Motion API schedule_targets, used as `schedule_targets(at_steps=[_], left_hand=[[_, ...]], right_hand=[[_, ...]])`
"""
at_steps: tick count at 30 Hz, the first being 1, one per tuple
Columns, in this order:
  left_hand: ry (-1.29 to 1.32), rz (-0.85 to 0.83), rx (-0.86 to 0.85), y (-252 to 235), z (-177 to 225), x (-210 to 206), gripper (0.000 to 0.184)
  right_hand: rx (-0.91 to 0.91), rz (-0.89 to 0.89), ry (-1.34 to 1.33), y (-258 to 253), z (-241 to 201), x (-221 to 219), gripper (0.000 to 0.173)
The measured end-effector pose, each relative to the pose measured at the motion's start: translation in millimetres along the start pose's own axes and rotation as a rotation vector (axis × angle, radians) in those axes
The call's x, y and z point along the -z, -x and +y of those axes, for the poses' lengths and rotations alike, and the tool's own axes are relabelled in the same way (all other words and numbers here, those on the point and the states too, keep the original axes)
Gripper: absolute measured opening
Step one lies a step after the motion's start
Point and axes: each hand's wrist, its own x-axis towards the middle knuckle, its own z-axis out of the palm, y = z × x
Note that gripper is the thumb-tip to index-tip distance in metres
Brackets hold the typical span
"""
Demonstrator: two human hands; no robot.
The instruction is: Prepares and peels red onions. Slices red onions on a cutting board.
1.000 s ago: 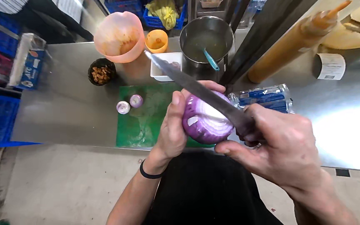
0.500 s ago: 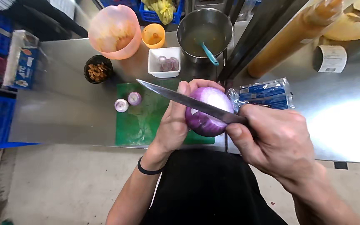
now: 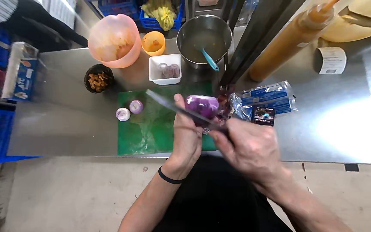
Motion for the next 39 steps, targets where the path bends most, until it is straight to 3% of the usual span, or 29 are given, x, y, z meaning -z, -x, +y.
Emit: schedule_targets(at_steps=[3, 7, 10, 12, 15, 21, 39], left_hand=[[0.036, 0.082, 0.122, -11.2, -3.3, 3.0, 0.069], [0.106, 0.116, 0.093, -29.3, -10.9, 11.6, 0.069], [0.036, 0.046, 0.035, -23.4, -12.4, 26.6, 0.073], [-0.03, -0.004, -0.019, -20.0, -13.3, 33.8, 0.071], [-0.157, -0.042, -0.149, -23.4, -16.6, 35.8, 0.068], [-0.409, -0.085, -0.317, -26.5, -19.1, 31.9, 0.065], [-0.449, -0.029, -0.367, -41.5, -24.8, 25.3, 0.072]], right_hand=[[-0.003, 0.028, -0.148, 11.3, -15.7, -13.7, 0.041], [-0.334, -0.005, -0.19, 25.3, 4.7, -15.7, 0.043], [-0.584, -0.193, -0.06, 38.7, 44.6, -33.8, 0.04], [-0.632, -0.338, -0.038, 49.2, 61.9, -46.3, 0.025], [-0.619, -0.357, -0.115, 48.2, 61.0, -42.3, 0.02], [-0.407, -0.125, -0.285, 9.7, 16.3, -12.2, 0.044], [-0.329, -0.044, -0.182, 3.9, 13.5, -26.9, 0.047]])
